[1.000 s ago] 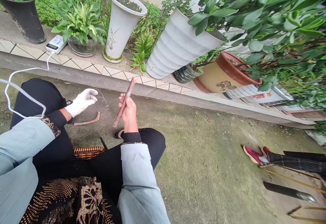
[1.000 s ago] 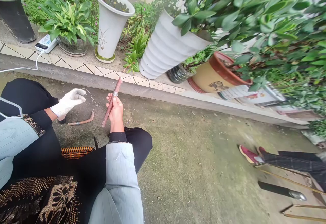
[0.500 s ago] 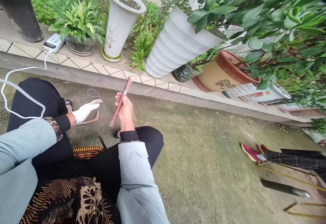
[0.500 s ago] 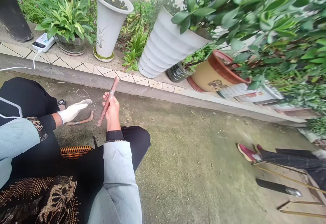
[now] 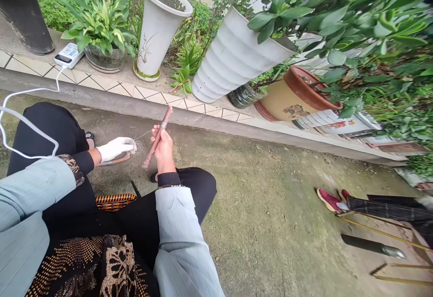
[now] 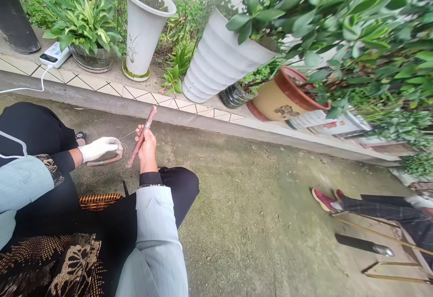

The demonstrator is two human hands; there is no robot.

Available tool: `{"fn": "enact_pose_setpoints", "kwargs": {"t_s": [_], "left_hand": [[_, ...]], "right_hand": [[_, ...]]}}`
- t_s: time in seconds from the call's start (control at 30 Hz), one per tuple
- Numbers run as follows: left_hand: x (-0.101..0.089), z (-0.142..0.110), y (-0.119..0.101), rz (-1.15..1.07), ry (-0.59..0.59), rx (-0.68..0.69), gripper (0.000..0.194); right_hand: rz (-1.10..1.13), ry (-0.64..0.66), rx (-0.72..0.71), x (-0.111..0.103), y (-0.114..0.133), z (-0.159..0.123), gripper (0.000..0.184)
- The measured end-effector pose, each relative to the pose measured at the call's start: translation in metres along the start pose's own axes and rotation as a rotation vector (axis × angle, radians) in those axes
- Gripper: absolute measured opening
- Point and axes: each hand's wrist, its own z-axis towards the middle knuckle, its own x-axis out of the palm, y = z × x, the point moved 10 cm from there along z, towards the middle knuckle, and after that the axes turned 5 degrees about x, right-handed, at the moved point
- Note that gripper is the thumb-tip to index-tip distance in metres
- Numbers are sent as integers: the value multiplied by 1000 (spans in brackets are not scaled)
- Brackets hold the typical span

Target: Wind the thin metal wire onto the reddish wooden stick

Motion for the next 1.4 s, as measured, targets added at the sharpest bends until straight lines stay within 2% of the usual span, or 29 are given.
{"fn": "enact_pose_setpoints", "kwargs": {"t_s": [0.1, 0.27, 0.43, 0.6, 0.87, 0.93, 1.07, 1.13, 1.2, 1.3, 1.4], "left_hand": [[-4, -3, 0, 53, -10, -24, 23], [-25, -7, -3, 263, -113, -34, 24], [-33, -9, -8, 188, -144, 7, 26], [-42, -9, -13, 339, -188, 9, 22], [-27, -5, -22, 343, -24, 103, 26], [-19, -7, -19, 310, 65, 77, 24], [17, -21, -13, 269, 380, -33, 21], [29, -26, -19, 280, 461, -10, 22], [30, -26, -27, 347, 458, 55, 23], [22, -24, -31, 512, 421, 132, 21], [14, -24, -33, 602, 399, 190, 22]], "right_hand": [[18, -57, 15, -12, -8, 5, 16], [52, -91, 33, -23, -13, 8, 14], [13, -73, 19, -23, -9, 5, 15], [-68, 2, -24, -9, -3, 0, 18], [-152, 206, -73, 21, 9, -9, 20], [-219, 276, -65, 32, 11, -14, 21], [-297, 423, 35, 52, -3, -19, 23], [-260, 382, 139, 45, -20, -12, 18], [-225, 244, 311, 24, -45, -2, 14], [-168, 51, 565, -10, -82, 0, 15], [-80, 35, 666, -20, -97, -3, 16]]}}
